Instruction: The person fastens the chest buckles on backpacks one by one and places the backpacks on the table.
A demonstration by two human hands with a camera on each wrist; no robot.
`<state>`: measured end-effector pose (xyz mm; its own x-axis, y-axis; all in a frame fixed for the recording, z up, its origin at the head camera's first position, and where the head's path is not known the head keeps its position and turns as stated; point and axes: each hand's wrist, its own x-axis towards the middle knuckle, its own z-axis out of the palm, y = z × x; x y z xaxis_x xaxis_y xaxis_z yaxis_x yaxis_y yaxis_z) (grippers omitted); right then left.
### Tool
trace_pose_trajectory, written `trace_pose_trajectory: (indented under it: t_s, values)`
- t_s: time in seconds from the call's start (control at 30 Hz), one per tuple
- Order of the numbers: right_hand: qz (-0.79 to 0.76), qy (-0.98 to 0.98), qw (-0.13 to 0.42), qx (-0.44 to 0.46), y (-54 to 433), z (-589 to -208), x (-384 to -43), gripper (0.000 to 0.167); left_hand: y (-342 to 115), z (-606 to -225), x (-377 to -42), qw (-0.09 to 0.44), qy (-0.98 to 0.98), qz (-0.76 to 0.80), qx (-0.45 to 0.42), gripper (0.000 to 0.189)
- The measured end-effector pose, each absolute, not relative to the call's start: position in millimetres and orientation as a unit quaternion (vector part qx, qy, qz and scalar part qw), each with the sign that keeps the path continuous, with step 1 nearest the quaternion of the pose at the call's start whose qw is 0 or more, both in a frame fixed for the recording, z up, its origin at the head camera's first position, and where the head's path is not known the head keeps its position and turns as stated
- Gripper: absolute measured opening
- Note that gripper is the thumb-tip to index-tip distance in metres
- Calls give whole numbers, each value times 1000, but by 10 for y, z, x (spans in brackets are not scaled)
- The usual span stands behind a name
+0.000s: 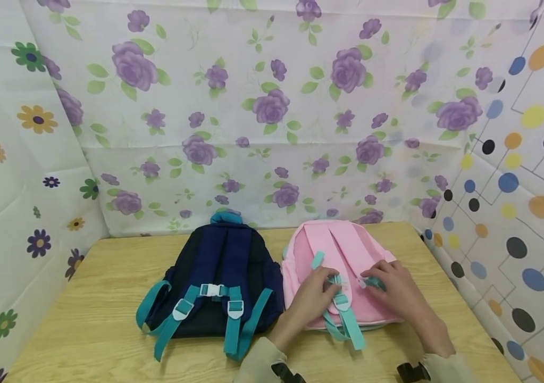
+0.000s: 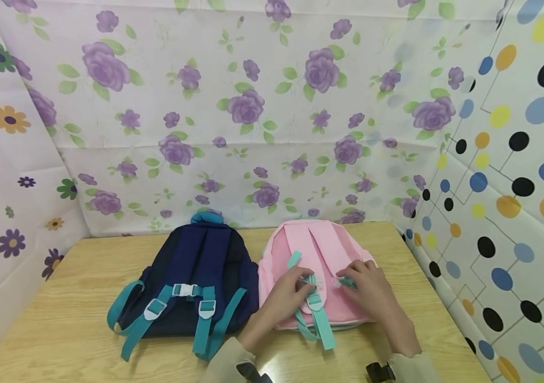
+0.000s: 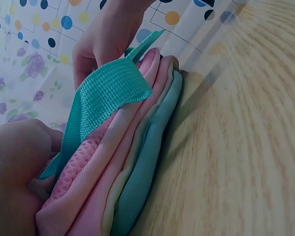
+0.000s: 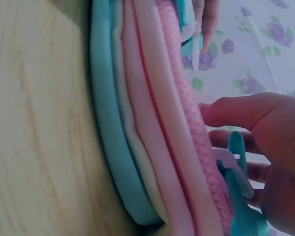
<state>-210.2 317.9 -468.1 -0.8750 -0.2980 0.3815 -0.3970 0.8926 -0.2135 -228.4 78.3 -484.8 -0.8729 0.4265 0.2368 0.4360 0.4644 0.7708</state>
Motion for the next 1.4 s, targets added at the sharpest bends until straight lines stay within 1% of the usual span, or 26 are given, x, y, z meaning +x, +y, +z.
trace_pose_trajectory:
  t_s: [0.17, 0.43, 0.7, 0.9, 1.0, 1.23, 1.4]
  values:
    - [129, -956, 173, 199, 3123, -4710, -2093, 23, 779, -4870, -2287, 4, -853, -456, -255, 30]
    - [111, -961, 159, 198, 3109, -4718, -2101, 25, 776, -4882, -2287, 3, -856, -453, -249, 30]
    - [129, -956, 172, 200, 3129, -4709, -2106, 25, 779, -4893, -2298, 10, -854, -456, -248, 30]
    - [155, -960, 152, 176, 3128, -4686, -2102, 23, 778, -4905, -2299, 6, -848, -472, -242, 29]
    - [162, -961, 147, 169, 3120, -4674, -2095, 25, 776, -4891, -2297, 2, -843, -481, -239, 28]
    - [178, -957, 159, 164, 3086, -4638, -2090, 27, 750, -4808, -2289, -2, -827, -507, -244, 28]
    - [190, -950, 177, 171, 3071, -4602, -2079, 28, 724, -4755, -2292, -2, -821, -515, -247, 28]
